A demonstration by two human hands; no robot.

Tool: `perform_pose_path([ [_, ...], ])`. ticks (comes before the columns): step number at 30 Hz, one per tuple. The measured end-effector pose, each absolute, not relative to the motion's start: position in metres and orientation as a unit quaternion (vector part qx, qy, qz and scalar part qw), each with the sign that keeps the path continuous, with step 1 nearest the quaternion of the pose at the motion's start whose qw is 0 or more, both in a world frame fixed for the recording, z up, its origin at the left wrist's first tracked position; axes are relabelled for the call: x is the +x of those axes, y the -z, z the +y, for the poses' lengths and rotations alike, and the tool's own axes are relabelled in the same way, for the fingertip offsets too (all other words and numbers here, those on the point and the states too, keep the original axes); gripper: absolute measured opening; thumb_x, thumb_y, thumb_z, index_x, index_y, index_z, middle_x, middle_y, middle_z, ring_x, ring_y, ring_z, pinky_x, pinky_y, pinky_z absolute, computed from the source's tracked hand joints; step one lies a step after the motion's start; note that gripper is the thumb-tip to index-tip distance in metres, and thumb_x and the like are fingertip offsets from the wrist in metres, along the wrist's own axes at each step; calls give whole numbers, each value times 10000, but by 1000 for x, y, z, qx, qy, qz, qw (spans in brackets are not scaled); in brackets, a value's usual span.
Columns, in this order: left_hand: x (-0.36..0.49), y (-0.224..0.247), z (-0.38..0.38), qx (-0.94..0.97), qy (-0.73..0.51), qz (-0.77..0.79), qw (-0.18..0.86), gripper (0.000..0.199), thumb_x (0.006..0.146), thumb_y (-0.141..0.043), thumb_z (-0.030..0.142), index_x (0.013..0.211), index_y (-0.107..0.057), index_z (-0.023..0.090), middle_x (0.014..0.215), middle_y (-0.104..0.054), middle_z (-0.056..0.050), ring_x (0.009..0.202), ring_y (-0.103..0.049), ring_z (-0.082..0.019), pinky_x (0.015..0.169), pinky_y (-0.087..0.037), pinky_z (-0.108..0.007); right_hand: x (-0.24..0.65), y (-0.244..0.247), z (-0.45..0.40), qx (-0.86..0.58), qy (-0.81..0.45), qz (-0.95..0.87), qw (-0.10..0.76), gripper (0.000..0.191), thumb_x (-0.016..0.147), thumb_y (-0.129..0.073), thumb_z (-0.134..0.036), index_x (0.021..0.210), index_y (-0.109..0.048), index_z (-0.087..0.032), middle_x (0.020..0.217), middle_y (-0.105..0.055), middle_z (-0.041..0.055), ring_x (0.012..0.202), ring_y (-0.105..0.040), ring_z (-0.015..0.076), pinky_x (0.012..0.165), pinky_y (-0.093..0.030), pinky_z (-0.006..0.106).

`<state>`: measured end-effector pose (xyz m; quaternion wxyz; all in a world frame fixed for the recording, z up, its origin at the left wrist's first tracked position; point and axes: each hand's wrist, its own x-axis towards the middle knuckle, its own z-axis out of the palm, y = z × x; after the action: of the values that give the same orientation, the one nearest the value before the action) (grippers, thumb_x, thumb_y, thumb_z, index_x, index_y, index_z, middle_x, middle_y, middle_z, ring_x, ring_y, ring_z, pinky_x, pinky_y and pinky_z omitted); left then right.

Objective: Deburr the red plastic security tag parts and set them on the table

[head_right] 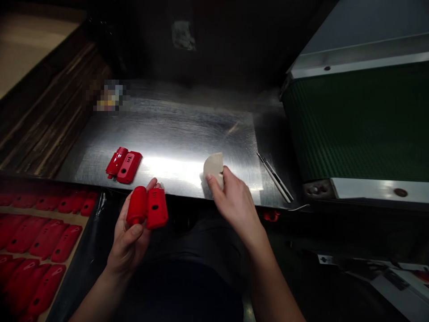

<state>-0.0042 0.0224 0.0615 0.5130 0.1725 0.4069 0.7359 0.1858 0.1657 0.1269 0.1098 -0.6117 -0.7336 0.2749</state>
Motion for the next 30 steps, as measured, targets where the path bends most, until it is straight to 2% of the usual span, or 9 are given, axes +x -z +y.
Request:
perform_pose_path([
  [4, -3, -58, 29, 162, -749, 432, 475, 789, 706, -923, 305, 1408, -565, 267, 1706, -410, -156, 1466, -539, -372, 1101, -578, -435, 172, -145, 111, -515, -424, -737, 105, 308, 1044, -461, -543, 1084, -572, -258, 759, -684, -28, 651, -633, 180, 592, -378, 285],
  [7, -3, -57, 34, 169, -747, 455, 454, 830, 653, -957, 265, 1382, -559, 275, 1694, -429, -155, 1444, -564, -367, 1048, -603, -393, 157, -146, 91, -474, -421, -770, 77, 236, 1037, -433, -424, 1084, -564, -233, 657, -617, -48, 526, -554, 163, 544, -298, 298],
  [10, -3, -56, 38, 175, -744, 479, 431, 850, 612, -977, 239, 1350, -556, 261, 1655, -483, -167, 1415, -593, -350, 1004, -616, -344, 147, -141, 90, -500, -374, -777, 81, 196, 1017, -415, -374, 1002, -540, -225, 588, -551, -57, 470, -510, 158, 527, -249, 307],
  [18, 1, -57, 37, 190, -738, 511, 397, 861, 582, -994, 239, 1307, -530, 263, 1604, -535, -170, 1393, -613, -331, 987, -622, -327, 144, -144, 91, -502, -359, -784, 68, 182, 1002, -416, -343, 1017, -551, -222, 589, -549, -53, 470, -524, 163, 529, -240, 307],
  [30, -3, -65, 39, 186, -720, 519, 422, 861, 577, -989, 182, 1290, -512, 255, 1588, -544, -173, 1348, -648, -274, 981, -611, -272, 141, -146, 93, -495, -374, -782, 59, 177, 1005, -405, -334, 1033, -540, -223, 605, -559, -47, 476, -534, 168, 528, -252, 297],
])
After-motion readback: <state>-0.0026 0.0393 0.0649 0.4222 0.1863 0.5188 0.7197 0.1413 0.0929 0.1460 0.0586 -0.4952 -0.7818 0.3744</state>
